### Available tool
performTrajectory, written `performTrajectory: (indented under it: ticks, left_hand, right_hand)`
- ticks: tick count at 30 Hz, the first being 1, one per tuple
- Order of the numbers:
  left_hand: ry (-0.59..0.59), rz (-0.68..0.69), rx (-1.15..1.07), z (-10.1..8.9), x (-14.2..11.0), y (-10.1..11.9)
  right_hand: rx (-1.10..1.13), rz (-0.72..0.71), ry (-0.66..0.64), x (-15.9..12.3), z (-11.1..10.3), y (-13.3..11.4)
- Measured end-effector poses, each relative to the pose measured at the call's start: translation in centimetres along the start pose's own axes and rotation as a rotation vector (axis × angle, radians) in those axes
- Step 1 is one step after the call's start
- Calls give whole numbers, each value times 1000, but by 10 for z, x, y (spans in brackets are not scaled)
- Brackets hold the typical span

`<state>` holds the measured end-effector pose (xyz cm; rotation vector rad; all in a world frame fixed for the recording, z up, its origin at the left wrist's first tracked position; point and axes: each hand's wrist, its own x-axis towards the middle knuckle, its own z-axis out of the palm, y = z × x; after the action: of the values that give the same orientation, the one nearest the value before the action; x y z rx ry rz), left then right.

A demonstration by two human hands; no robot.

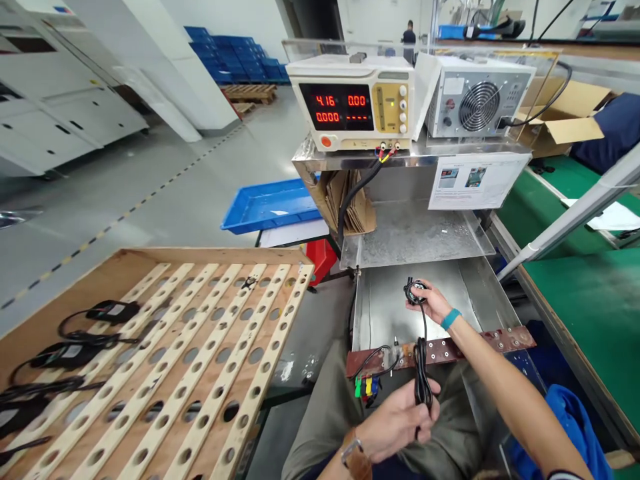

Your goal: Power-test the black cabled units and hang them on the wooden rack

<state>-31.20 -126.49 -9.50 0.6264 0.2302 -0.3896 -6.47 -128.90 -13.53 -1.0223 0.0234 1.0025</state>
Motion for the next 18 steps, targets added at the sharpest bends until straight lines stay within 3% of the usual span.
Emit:
performTrajectory:
  ticks: [4, 8, 12, 18]
  left_hand:
    - [50, 143, 23, -6, -2, 64]
    - [319, 336, 306, -33, 26, 103]
    - [583, 368, 441, -61, 57, 101]
    - [612, 362, 376, -73, 70, 88]
  right_hand:
    - [-147, 58, -27, 42, -23, 13]
    - [-223, 137, -28, 67, -43, 33]
    - [-266, 182, -12, 73, -53, 46]
    - [-288, 206, -3, 70, -52, 51]
